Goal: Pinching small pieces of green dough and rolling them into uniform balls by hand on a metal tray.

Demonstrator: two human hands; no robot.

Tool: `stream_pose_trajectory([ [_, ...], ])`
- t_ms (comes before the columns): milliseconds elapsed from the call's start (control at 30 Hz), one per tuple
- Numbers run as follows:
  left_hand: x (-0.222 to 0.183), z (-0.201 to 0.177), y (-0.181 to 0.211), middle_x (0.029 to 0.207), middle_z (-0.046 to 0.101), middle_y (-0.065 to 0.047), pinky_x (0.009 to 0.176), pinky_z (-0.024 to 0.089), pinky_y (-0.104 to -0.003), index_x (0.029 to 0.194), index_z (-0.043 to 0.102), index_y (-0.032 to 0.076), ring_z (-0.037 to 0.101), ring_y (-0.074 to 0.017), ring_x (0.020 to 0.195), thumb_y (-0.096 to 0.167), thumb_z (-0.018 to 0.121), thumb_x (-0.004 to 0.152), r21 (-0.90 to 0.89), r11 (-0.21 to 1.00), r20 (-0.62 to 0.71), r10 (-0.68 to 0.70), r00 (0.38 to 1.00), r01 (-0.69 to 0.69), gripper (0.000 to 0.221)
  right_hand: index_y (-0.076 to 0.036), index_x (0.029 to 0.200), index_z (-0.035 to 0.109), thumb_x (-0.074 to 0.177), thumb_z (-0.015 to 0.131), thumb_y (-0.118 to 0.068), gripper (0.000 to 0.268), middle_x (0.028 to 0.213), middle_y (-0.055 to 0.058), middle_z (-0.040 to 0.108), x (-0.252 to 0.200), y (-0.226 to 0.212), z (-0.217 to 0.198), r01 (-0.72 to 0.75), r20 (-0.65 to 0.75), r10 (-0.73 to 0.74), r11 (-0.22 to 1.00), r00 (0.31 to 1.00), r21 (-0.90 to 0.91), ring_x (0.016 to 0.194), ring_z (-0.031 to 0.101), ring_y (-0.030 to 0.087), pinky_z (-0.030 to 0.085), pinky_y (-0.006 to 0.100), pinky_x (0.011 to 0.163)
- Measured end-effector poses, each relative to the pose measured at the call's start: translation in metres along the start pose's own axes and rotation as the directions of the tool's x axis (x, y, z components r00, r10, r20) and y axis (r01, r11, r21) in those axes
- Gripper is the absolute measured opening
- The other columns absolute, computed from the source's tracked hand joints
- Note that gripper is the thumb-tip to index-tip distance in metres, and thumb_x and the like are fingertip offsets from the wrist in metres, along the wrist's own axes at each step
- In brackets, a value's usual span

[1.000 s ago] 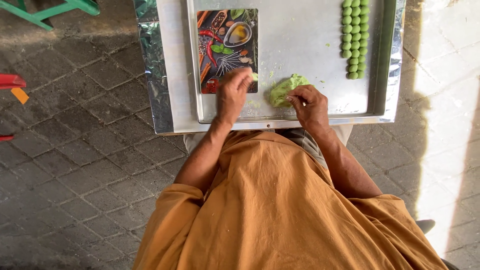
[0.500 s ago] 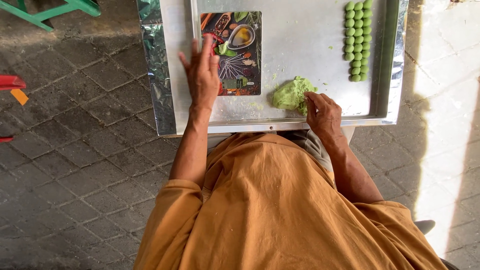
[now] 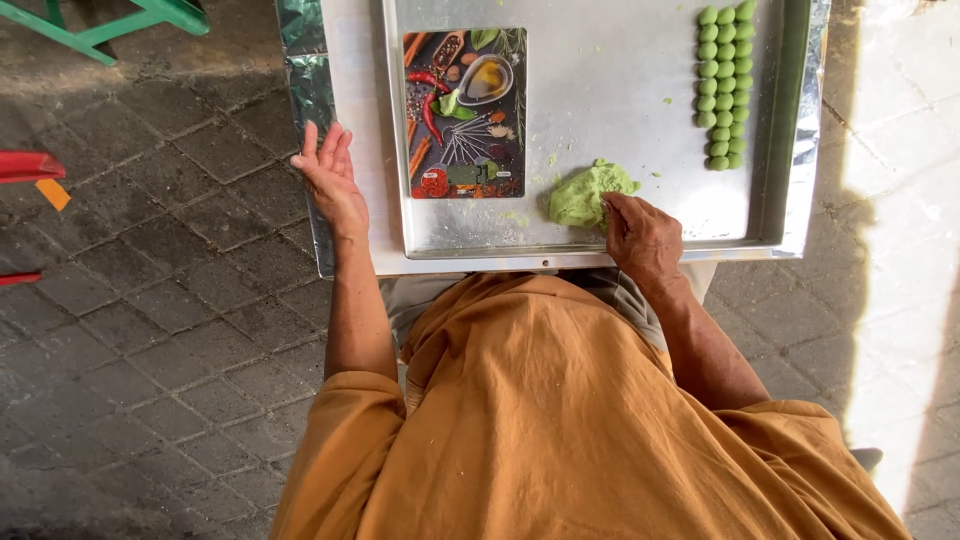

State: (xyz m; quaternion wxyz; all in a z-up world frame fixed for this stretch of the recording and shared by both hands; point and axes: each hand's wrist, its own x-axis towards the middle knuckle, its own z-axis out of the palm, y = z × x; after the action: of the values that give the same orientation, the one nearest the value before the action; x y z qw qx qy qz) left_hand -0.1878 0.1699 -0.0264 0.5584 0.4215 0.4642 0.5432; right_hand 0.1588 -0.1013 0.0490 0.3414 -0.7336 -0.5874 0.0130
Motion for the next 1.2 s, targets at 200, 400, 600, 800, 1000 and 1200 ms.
stream_pose_trajectory([
  [200,0.0,0.002,0.011,0.135,0.069,-0.015,0.113,0.044,-0.035,0.147,0.054,0.015,0.068,-0.0235,0.125,0.072,0.028,0.104,-0.155,0.985,-0.052,-0.087,0.995,0.078,0.076,-0.015,0.11,0.076,0.101,0.072,-0.015,0.01,0.077,0.01,0.073,0.001,-0.004,-0.001,-0.007,0.034,0.01,0.998,0.999,-0.059,0.059,0.07,0.035,0.058,0.046,0.05],
  [400,0.001,0.002,0.008,0.132,0.069,-0.015,0.11,0.047,-0.031,0.144,0.056,0.011,0.069,-0.0217,0.121,0.07,0.028,0.104,-0.153,0.984,-0.075,-0.107,0.991,0.094,0.076,-0.017,0.11,0.076,0.101,0.069,-0.015,0.011,0.077,0.008,0.073,0.001,-0.004,-0.002,-0.027,0.077,0.033,0.996,0.996,-0.079,0.06,0.07,0.035,0.059,0.047,0.052],
  [600,0.003,0.001,0.002,0.131,0.07,-0.016,0.109,0.048,-0.034,0.143,0.057,0.008,0.071,-0.0223,0.12,0.067,0.031,0.105,-0.102,0.991,-0.085,-0.097,0.992,0.088,0.074,-0.02,0.106,0.076,0.099,0.072,-0.017,0.009,0.077,0.006,0.074,0.002,-0.005,-0.001,-0.032,0.05,0.038,0.991,0.998,-0.13,0.062,0.072,0.032,0.061,0.044,0.055],
  [800,-0.002,0.011,0.018,0.132,0.068,-0.016,0.111,0.045,-0.037,0.143,0.057,0.009,0.068,-0.0236,0.122,0.058,0.04,0.11,0.014,1.0,-0.053,-0.025,0.998,0.025,0.062,-0.02,0.108,0.076,0.099,0.071,-0.016,0.011,0.076,0.005,0.074,0.001,-0.005,-0.001,-0.037,0.068,0.046,0.992,0.997,-0.124,0.064,0.073,0.031,0.061,0.043,0.057],
  [1000,-0.002,0.079,0.032,0.118,0.067,-0.008,0.105,0.044,-0.038,0.124,0.074,0.012,0.06,-0.0259,0.118,0.022,0.068,0.104,0.6,0.651,0.302,0.354,0.885,-0.465,0.024,-0.022,0.105,0.076,0.096,0.073,-0.016,0.011,0.076,0.005,0.074,0.002,-0.007,-0.002,-0.064,0.047,0.071,0.989,0.996,-0.132,0.065,0.073,0.032,0.061,0.043,0.057],
  [1200,0.006,0.122,-0.012,0.116,0.059,0.007,0.094,0.04,-0.042,0.12,0.073,0.027,0.051,-0.0189,0.117,0.039,0.078,0.09,0.719,0.139,0.631,0.277,0.724,-0.68,0.033,-0.019,0.109,0.075,0.099,0.069,-0.017,0.011,0.077,0.006,0.073,0.002,-0.006,-0.004,-0.059,0.072,0.066,0.993,0.995,-0.102,0.065,0.073,0.032,0.061,0.044,0.057],
])
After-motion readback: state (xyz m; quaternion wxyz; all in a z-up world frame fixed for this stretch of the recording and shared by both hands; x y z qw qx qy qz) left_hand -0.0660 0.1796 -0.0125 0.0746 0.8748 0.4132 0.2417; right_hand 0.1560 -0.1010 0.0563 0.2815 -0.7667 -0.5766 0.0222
